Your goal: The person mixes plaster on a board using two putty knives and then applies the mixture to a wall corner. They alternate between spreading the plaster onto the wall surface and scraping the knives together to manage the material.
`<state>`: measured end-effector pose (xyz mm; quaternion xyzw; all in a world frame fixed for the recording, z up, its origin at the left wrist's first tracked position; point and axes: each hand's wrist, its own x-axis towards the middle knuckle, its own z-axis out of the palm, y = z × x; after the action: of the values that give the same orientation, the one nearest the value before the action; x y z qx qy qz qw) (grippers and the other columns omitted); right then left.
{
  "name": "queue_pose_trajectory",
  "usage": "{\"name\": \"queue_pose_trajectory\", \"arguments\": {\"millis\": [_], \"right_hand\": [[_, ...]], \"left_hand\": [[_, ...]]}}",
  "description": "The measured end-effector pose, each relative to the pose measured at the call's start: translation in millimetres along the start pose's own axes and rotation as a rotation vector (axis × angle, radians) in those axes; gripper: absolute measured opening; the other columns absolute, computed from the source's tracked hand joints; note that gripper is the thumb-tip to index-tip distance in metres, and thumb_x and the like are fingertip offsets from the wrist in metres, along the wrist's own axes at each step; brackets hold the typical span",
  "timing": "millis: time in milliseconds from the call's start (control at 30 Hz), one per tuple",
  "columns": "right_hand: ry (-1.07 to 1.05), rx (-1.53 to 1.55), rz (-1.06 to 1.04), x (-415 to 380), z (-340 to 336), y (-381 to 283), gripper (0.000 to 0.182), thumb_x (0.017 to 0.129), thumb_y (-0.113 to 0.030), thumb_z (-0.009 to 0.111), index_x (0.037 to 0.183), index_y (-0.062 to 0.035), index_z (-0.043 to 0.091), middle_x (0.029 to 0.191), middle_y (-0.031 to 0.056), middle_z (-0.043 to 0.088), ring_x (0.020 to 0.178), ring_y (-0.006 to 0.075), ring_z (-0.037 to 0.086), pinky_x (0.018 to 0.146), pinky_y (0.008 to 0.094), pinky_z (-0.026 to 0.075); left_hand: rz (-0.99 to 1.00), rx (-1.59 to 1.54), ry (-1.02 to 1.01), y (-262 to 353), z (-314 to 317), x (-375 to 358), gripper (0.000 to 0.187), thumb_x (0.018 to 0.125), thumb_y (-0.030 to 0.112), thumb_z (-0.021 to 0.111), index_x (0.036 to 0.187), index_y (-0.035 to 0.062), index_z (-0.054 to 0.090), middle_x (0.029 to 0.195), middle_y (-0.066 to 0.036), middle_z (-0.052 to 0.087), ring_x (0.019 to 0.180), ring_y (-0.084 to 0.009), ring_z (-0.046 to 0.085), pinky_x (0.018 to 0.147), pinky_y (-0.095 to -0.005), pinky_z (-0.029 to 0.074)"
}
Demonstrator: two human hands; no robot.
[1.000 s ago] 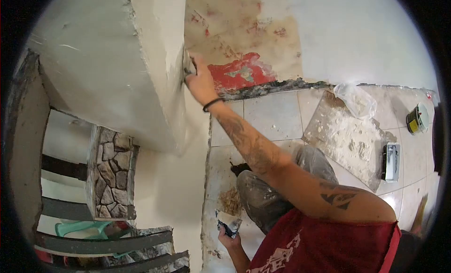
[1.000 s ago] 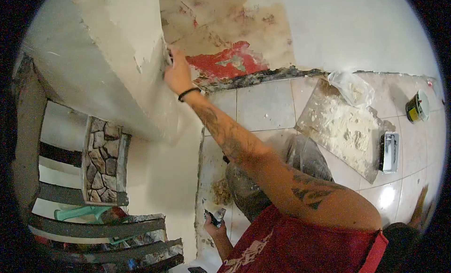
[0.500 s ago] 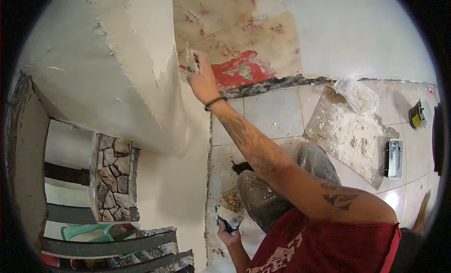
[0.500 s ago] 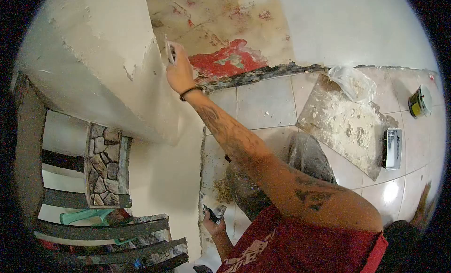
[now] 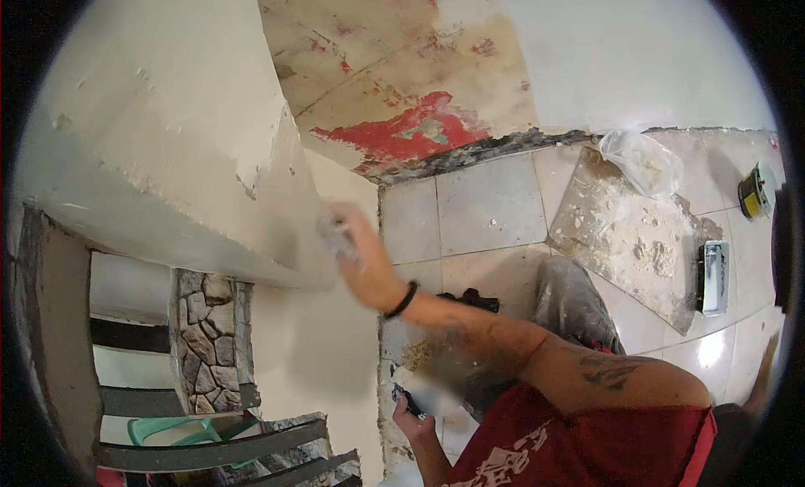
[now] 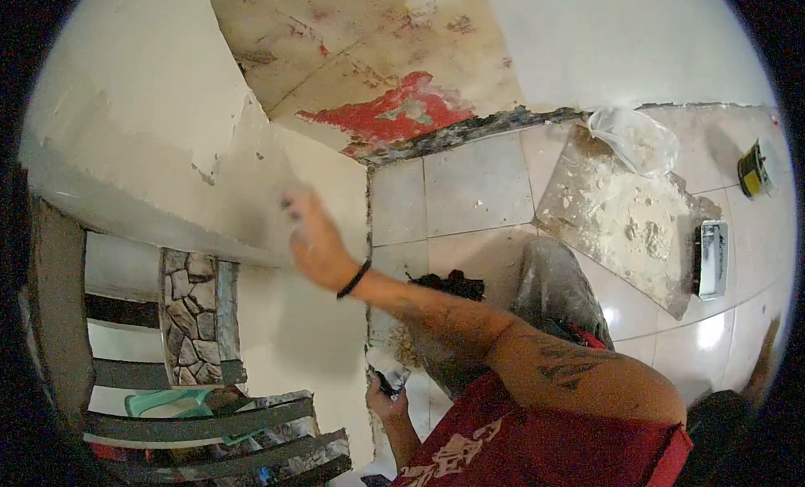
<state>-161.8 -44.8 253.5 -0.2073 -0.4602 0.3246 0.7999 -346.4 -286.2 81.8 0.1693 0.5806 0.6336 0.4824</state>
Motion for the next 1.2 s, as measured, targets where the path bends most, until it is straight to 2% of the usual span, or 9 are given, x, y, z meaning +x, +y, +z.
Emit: {"name": "queue_pose_trajectory", "arguments": {"millis": [100, 167, 267, 367, 467, 600, 967, 1067, 1200], "right_hand": [[0.216, -0.043, 0.058, 54.8, -24.0, 19.4, 0.057, 0.067, 0.009, 0.043, 0.123, -0.0030, 0.039, 0.119, 0.0136, 0.043, 0.114, 0.0257, 0.042, 0.097, 0.0347, 0.033], [0.214, -0.181, -0.082, 88.7, -23.9, 47.1, 0.058, 0.066, 0.007, 0.047, 0.123, -0.0028, 0.039, 0.113, 0.0131, 0.048, 0.110, 0.0229, 0.044, 0.096, 0.0323, 0.034], [0.234, -0.028, 0.033, 118.2, -30.3, 58.9, 0.052, 0.066, 0.006, 0.047, 0.117, -0.0014, 0.044, 0.093, 0.0182, 0.052, 0.098, 0.0345, 0.051, 0.089, 0.0359, 0.039], [0.045, -0.130, 0.384, 136.8, -46.8, 90.2, 0.060, 0.064, 0.009, 0.050, 0.123, -0.0003, 0.040, 0.084, 0.0096, 0.054, 0.078, 0.0197, 0.056, 0.072, 0.0302, 0.045], [-0.046, 0.448, 0.733, 143.7, -45.6, 99.0, 0.059, 0.065, 0.009, 0.050, 0.122, -0.0028, 0.042, 0.077, 0.0069, 0.053, 0.064, 0.0171, 0.053, 0.059, 0.0315, 0.044], [-0.013, 0.333, 0.829, 148.9, -29.9, 65.4, 0.049, 0.067, 0.004, 0.049, 0.116, -0.0022, 0.044, 0.075, 0.0062, 0.052, 0.063, 0.0179, 0.052, 0.055, 0.0339, 0.043], [-0.021, -0.235, 0.286, 165.0, -0.3, 7.0, 0.049, 0.069, -0.003, 0.052, 0.117, 0.0059, 0.040, 0.088, 0.0139, 0.054, 0.075, 0.0209, 0.054, 0.066, 0.0299, 0.044], [-0.005, -0.014, 0.167, 144.0, -27.1, -46.5, 0.050, 0.069, 0.000, 0.049, 0.119, 0.0009, 0.042, 0.088, 0.0100, 0.055, 0.075, 0.0186, 0.054, 0.069, 0.0273, 0.044], [0.182, 0.322, 0.354, 126.1, -49.5, -24.4, 0.051, 0.069, 0.002, 0.047, 0.119, -0.0039, 0.045, 0.086, 0.0069, 0.054, 0.073, 0.0171, 0.053, 0.066, 0.0278, 0.046]], "left_hand": [[-0.084, -0.211, 0.055, 7.7, 26.8, -8.2, 0.022, 0.086, 0.021, 0.052, 0.092, 0.0003, 0.056, 0.084, -0.006, 0.060, 0.078, -0.0203, 0.059, 0.072, -0.0343, 0.049], [-0.115, -0.024, 0.017, -6.9, 4.2, 0.0, 0.028, 0.084, 0.020, 0.051, 0.106, 0.0033, 0.054, 0.100, -0.008, 0.059, 0.091, -0.0259, 0.057, 0.082, -0.0412, 0.045], [-0.168, -0.134, 0.059, -10.2, 15.7, -7.3, 0.034, 0.084, 0.018, 0.049, 0.116, 0.0048, 0.050, 0.110, -0.009, 0.058, 0.102, -0.0293, 0.055, 0.090, -0.0468, 0.041], [-0.193, -0.174, 0.066, -12.7, 20.1, -14.2, 0.035, 0.086, 0.018, 0.048, 0.118, 0.0032, 0.048, 0.113, -0.010, 0.056, 0.105, -0.0295, 0.053, 0.092, -0.0466, 0.040], [-0.216, -0.203, -0.018, -25.5, 6.2, -5.9, 0.036, 0.086, 0.017, 0.048, 0.119, 0.0023, 0.047, 0.113, -0.011, 0.056, 0.105, -0.0296, 0.054, 0.092, -0.0460, 0.040], [-0.222, -0.265, -0.070, -29.3, 15.9, -2.3, 0.035, 0.085, 0.018, 0.051, 0.116, 0.0016, 0.050, 0.108, -0.011, 0.058, 0.100, -0.0293, 0.056, 0.089, -0.0452, 0.043], [-0.288, -0.222, -0.112, -15.2, 58.5, -8.2, 0.037, 0.086, 0.022, 0.050, 0.117, 0.0034, 0.051, 0.112, -0.010, 0.058, 0.103, -0.0287, 0.055, 0.090, -0.0444, 0.041], [-0.289, -0.244, -0.133, -19.3, 55.4, -2.6, 0.036, 0.087, 0.022, 0.049, 0.117, 0.0026, 0.051, 0.113, -0.011, 0.058, 0.104, -0.0290, 0.055, 0.091, -0.0449, 0.041], [-0.289, -0.248, -0.153, -9.7, 66.5, -5.0, 0.035, 0.087, 0.021, 0.048, 0.116, 0.0019, 0.052, 0.113, -0.011, 0.058, 0.103, -0.0294, 0.055, 0.091, -0.0451, 0.040]]}}
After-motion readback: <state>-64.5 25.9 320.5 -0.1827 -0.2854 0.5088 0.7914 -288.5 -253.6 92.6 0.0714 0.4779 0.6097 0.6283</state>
